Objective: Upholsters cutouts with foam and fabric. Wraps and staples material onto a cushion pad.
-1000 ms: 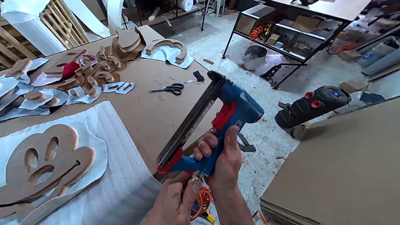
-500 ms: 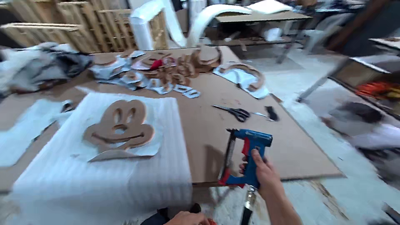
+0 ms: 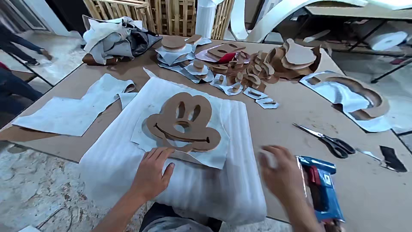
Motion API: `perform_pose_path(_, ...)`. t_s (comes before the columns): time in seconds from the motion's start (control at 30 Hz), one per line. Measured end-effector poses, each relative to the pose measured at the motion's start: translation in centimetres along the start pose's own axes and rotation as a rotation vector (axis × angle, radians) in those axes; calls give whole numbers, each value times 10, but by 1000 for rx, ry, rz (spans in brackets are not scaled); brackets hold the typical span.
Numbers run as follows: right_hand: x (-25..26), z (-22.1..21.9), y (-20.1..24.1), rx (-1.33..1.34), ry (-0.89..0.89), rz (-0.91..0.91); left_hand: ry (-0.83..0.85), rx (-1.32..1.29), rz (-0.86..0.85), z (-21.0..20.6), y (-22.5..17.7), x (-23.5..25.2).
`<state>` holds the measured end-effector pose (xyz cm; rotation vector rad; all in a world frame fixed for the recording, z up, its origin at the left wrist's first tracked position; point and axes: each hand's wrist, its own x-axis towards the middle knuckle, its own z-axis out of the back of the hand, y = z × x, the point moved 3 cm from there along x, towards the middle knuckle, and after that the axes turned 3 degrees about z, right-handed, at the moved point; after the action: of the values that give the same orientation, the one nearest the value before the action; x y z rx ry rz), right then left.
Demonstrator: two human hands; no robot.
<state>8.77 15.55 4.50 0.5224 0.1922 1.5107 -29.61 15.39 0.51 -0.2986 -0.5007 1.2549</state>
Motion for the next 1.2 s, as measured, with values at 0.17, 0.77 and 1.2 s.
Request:
perform_pose_path(0.17,71,-150,140,3,119,205,79,28,43,0,61,88)
perform_pose_path(0.77,74,-227,155,-366,42,216,21,86,-37,-53,71,106)
perform_pose_path(1.2,77,-223,155,-340,47,211,31,0,-530,-49,59,78)
